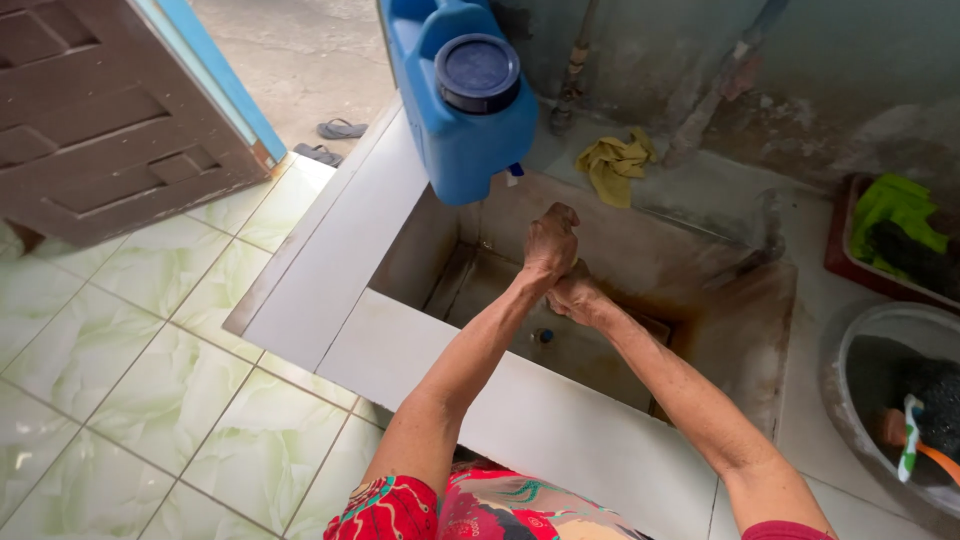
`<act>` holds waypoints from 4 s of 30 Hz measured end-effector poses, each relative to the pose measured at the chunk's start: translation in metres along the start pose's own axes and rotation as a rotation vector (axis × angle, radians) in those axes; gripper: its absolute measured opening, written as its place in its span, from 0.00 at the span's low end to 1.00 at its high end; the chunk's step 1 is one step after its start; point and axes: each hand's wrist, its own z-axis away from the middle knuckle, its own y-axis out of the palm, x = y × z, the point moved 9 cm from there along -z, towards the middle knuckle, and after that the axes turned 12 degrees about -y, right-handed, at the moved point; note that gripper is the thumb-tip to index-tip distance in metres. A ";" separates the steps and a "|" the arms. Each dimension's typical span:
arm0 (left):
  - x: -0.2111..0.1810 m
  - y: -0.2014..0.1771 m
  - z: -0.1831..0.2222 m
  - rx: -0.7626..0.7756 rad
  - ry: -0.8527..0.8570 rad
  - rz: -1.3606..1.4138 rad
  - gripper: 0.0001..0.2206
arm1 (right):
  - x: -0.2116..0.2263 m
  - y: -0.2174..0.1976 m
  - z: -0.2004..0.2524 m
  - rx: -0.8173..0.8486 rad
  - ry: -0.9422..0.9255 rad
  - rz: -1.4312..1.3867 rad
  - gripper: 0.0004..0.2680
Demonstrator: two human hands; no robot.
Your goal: Cleaning the floor with a mop and wiping down industrial water filtration equipment with a cloth.
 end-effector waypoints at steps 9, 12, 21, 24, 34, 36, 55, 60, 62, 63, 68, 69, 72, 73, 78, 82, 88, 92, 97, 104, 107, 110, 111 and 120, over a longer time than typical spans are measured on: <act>0.037 -0.008 0.010 -0.043 -0.097 -0.155 0.08 | -0.008 0.006 0.009 0.006 -0.053 0.186 0.05; 0.040 -0.015 0.012 -0.054 -0.143 -0.183 0.07 | -0.004 0.004 0.015 -0.006 -0.075 0.245 0.05; 0.049 -0.024 0.015 -0.088 -0.176 -0.212 0.07 | 0.006 -0.085 0.052 -0.041 -0.160 0.415 0.05; 0.044 -0.035 0.029 -0.090 -0.209 -0.201 0.07 | 0.006 -0.007 0.037 -0.035 -0.184 0.475 0.06; 0.081 -0.050 0.050 -0.182 -0.365 -0.241 0.08 | -0.027 0.042 -0.003 0.101 -0.283 0.691 0.09; 0.096 -0.055 0.049 -0.250 -0.344 -0.327 0.08 | -0.028 0.059 -0.015 0.145 -0.321 0.727 0.09; 0.087 -0.259 0.075 -0.151 -0.382 -0.043 0.25 | 0.094 0.166 0.008 0.341 -0.153 -0.028 0.19; 0.165 -0.313 0.095 0.168 -0.428 0.481 0.21 | 0.130 0.240 0.010 0.318 -0.258 -0.204 0.13; 0.183 -0.361 0.102 -0.061 -0.369 0.508 0.17 | 0.124 0.262 -0.013 0.280 -0.320 -0.173 0.11; 0.192 -0.382 0.108 -0.255 -0.312 0.532 0.16 | 0.120 0.260 -0.022 0.207 -0.378 -0.143 0.09; 0.193 -0.484 0.138 -0.264 -0.221 0.848 0.12 | 0.151 0.303 -0.001 0.081 -0.535 -0.172 0.05; 0.180 -0.499 0.143 -0.241 -0.170 0.791 0.16 | 0.158 0.316 0.006 0.104 -0.549 -0.218 0.05; 0.111 -0.489 0.148 -0.055 -0.183 0.535 0.25 | 0.177 0.343 0.016 0.165 -0.569 -0.207 0.05; 0.105 -0.480 0.144 -0.034 -0.179 0.536 0.25 | 0.185 0.341 0.017 0.143 -0.574 -0.205 0.05; 0.088 -0.408 0.114 0.240 -0.036 0.286 0.37 | 0.240 0.338 0.039 0.394 -0.685 -0.254 0.05; 0.092 -0.408 0.069 0.179 0.100 0.347 0.29 | 0.260 0.312 0.016 0.315 -0.745 -0.087 0.05; 0.037 -0.456 0.041 -0.061 0.033 0.703 0.12 | 0.276 0.303 -0.014 0.220 -0.797 0.024 0.12; 0.004 -0.467 0.052 -0.061 0.144 0.646 0.16 | 0.274 0.298 -0.013 0.236 -0.751 -0.269 0.09; 0.030 -0.465 0.074 0.195 -0.039 0.534 0.23 | 0.204 0.294 -0.018 0.304 -0.557 -0.402 0.09; 0.102 -0.432 0.046 0.209 -0.115 -0.257 0.35 | 0.148 0.306 -0.039 0.054 -0.672 0.548 0.13; 0.116 -0.427 0.057 0.157 0.026 -0.678 0.37 | 0.150 0.344 -0.023 -0.068 -0.876 1.050 0.20; 0.151 -0.406 0.081 0.232 0.183 -0.726 0.33 | 0.125 0.375 -0.019 -0.066 -0.741 1.133 0.23; 0.162 -0.401 0.091 0.242 0.245 -0.676 0.30 | 0.115 0.388 -0.017 -0.048 -0.675 1.161 0.24; 0.172 -0.380 0.056 0.189 0.436 -0.491 0.26 | 0.086 0.381 -0.045 -0.452 -0.710 0.907 0.12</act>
